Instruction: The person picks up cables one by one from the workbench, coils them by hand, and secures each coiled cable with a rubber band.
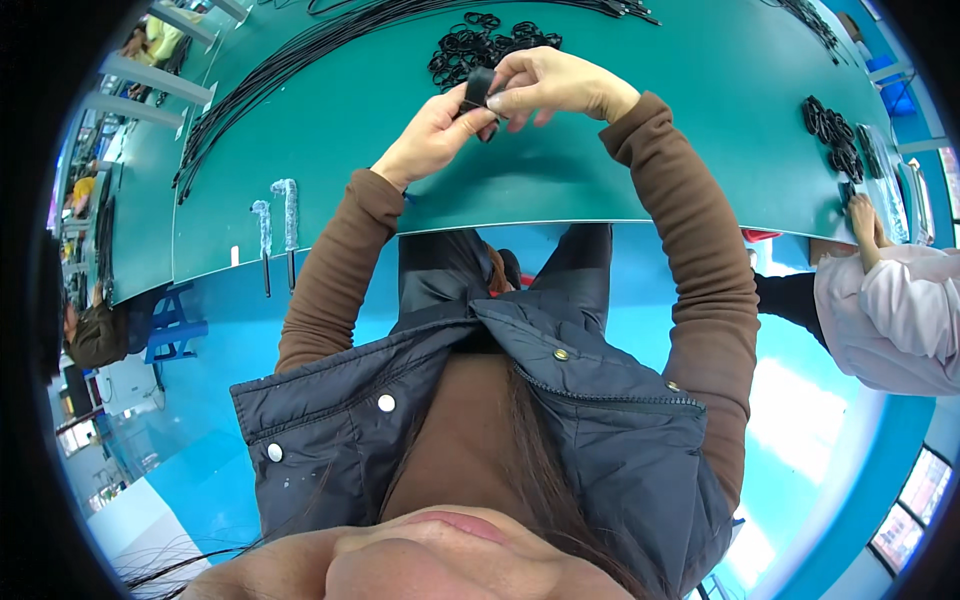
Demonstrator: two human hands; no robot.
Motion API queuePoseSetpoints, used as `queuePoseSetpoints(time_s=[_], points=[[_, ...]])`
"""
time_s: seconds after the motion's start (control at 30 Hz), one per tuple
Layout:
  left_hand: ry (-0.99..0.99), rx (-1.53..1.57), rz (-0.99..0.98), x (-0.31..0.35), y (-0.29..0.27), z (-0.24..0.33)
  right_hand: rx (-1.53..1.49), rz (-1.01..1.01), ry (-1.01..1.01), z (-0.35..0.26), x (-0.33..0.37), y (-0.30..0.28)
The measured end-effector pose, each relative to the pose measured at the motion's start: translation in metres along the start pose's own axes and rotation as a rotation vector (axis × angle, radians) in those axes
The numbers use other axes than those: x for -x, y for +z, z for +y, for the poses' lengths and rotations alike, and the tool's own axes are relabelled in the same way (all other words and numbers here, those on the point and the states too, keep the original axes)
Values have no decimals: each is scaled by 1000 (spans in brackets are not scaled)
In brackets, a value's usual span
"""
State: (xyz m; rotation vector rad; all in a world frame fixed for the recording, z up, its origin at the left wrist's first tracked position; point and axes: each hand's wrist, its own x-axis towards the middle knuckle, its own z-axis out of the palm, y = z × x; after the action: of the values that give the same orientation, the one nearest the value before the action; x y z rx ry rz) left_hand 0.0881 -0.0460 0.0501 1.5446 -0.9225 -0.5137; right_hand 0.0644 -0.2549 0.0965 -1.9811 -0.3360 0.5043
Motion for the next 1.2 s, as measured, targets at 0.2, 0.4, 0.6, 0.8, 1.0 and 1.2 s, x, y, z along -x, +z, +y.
queuePoseSetpoints(time_s=[0.2, 0.4, 0.6, 0.8, 1.0, 1.2], points=[[-32, 191, 118, 3, -3, -7, -292, 249, -112, 3, 9, 12], [-101, -275, 56, -4, 6, 6, 138, 370, -214, 7, -7, 31], [-156, -264, -8, -7, 4, 8, 278, 462, -190, 18, -18, 32], [-151, 345, -81, -5, 0, -4, 266, 605, -282, 19, -19, 32], [-63, 554, 126, -4, 1, -15, 206, 604, -209, 23, -19, 32], [-42, 566, 166, -5, 7, -23, 238, 635, -184, 22, -19, 32]])
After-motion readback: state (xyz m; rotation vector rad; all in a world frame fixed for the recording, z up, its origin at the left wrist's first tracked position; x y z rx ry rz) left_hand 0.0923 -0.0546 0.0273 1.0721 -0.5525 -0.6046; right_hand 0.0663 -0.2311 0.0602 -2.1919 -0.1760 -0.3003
